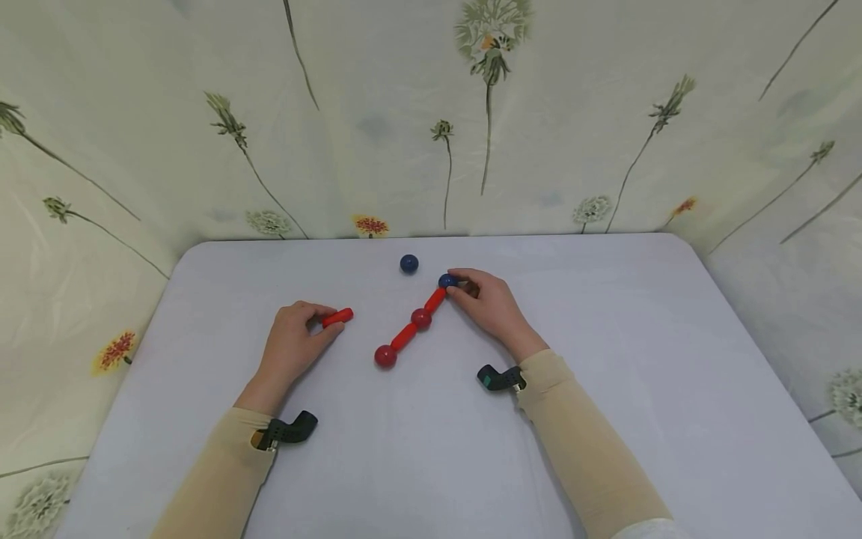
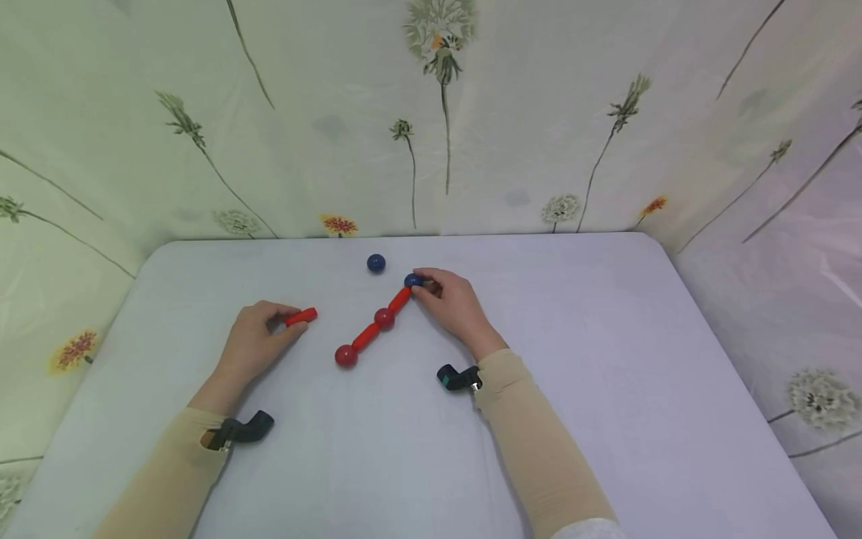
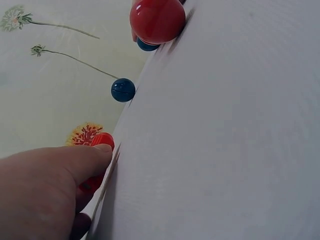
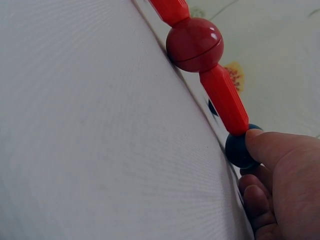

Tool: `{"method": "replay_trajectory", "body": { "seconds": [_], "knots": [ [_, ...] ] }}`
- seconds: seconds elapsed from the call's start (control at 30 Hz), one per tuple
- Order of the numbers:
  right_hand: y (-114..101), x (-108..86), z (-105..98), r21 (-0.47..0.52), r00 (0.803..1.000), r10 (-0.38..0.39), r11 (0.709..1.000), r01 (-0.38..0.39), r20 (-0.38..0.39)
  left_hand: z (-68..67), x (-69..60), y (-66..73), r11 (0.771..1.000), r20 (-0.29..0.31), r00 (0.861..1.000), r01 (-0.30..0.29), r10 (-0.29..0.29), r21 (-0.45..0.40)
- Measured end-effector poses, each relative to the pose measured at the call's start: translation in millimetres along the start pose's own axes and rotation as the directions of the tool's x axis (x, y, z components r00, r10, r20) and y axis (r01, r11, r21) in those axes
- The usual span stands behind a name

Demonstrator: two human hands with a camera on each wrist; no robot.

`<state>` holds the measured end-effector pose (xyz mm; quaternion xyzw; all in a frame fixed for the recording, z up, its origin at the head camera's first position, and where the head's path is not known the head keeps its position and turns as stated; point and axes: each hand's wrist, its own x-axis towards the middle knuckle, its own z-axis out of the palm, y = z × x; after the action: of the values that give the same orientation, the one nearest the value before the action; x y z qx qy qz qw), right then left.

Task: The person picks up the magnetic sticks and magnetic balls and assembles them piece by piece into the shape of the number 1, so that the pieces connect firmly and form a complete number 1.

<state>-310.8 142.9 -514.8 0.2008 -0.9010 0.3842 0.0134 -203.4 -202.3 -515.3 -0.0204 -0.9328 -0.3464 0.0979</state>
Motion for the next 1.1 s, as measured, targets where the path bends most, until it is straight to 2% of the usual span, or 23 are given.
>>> {"method": "replay_trajectory", "body": {
  "seconds": [0.33,0.57,0.83,1.1],
  "knots": [
    [0,-0.2,0,0.006,1.0,-0.004,1.0,0.004,0.009,0.0,-2.4,-1.8,0.998,-0.026,0.999,0.038,-0.039,-0.057],
    [1,-2.5,0,0.011,1.0,-0.009,1.0,0.009,-0.003,-4.1,-9.3,8.5,0.985,0.018,0.993,0.121,-0.12,-0.122],
    [2,-1.7,2,0.018,1.0,-0.004,1.0,0.004,0.008,-8.0,-28.8,23.9,0.976,0.046,0.984,0.178,-0.173,-0.129],
    [0,0.1,-2,0.017,1.0,-0.005,1.0,0.005,0.005,-5.5,-49.9,34.9,0.972,0.017,0.984,0.179,-0.178,-0.153]
  ]
}}
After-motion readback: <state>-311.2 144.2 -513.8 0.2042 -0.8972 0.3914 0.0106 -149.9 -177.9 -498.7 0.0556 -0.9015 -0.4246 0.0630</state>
